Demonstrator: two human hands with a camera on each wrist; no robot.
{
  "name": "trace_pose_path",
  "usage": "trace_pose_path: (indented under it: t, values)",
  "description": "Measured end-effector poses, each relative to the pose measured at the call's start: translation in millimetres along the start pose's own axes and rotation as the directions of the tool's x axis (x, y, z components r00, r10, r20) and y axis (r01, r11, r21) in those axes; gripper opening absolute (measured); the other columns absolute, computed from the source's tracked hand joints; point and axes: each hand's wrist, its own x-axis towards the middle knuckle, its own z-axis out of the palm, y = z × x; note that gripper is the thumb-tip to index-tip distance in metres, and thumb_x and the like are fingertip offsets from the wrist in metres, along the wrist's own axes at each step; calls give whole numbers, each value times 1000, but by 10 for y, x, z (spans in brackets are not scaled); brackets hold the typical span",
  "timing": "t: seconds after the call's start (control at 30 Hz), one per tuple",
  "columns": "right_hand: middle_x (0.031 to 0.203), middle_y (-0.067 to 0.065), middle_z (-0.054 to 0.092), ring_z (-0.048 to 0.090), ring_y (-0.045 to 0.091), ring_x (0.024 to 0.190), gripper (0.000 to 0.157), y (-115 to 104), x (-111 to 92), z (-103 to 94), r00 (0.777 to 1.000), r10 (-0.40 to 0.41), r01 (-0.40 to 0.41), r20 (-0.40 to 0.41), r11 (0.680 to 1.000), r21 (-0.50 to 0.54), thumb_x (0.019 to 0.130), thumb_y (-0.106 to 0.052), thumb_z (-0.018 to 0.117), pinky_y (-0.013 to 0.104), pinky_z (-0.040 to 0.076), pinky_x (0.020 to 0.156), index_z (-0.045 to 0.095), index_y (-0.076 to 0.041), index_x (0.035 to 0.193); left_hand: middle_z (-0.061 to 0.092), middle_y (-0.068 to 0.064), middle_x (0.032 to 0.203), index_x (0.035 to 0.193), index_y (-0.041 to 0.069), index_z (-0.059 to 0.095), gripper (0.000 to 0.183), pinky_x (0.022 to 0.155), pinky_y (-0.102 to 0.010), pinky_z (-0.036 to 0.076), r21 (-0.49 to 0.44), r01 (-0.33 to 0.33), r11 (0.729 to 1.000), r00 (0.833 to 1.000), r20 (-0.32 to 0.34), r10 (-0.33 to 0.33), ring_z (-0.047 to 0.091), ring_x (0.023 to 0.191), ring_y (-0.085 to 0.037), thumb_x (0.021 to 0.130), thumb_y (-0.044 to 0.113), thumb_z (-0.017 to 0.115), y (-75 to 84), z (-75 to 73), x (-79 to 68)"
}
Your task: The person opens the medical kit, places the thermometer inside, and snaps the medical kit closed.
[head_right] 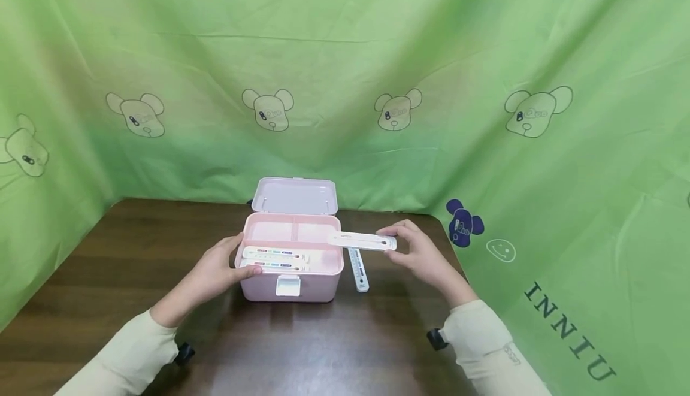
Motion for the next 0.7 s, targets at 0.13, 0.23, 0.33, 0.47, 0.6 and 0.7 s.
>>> trace_pose_path:
  t: [0.13,0.23,0.33,0.47,0.6,0.7]
  values:
    - [120,1,63,56,17,113,39,-42,78,19,999,-29,30,46,1000,-10,89,-6,77,34,45,99,71,-15,126,46,-29,152,152,-3,45,90,111,-59,41,4,-7,1000,1000,-5,7,45,141,-44,84,39,85,19,-10,-2]
    - [118,1,63,56,17,111,38,-70,138,32,996,-55,56,70,998,-17,89,-6,77,33,46,95,72,-15,126,46,-29,152,151,-4,45,89,112,-59,41,5,-6,1000,1000,-4,6,45,141,-44,84,38,85,34,-13,-4]
    - [116,0,63,56,17,109,39,-103,203,51,993,-67,68,98,998,-13,89,-5,77,35,47,92,72,-17,125,46,-30,152,151,-4,44,89,111,-59,41,5,-5,1000,1000,-2,5,46,140,-44,84,37,85,41,-12,-3]
    - [115,-2,63,55,17,109,40,-153,289,87,985,-83,84,149,996,2,88,-3,77,39,46,94,73,-19,124,46,-30,152,152,-4,44,89,111,-59,41,6,-5,1000,1000,-2,5,46,140,-45,84,37,85,43,-10,-3]
    - [115,-3,64,55,17,111,39,-205,368,144,972,-111,111,205,994,10,87,-3,77,40,45,96,73,-18,123,47,-29,151,151,-4,45,89,111,-59,41,8,-7,1000,1000,-3,7,47,139,-44,84,37,85,37,-8,-6]
    - [115,-3,64,56,18,111,39,-247,415,190,962,-129,130,240,991,14,87,-3,76,46,46,97,73,-17,123,47,-30,151,152,-4,44,89,111,-59,42,8,-10,1000,1000,-2,10,47,139,-44,84,38,85,32,-4,-7]
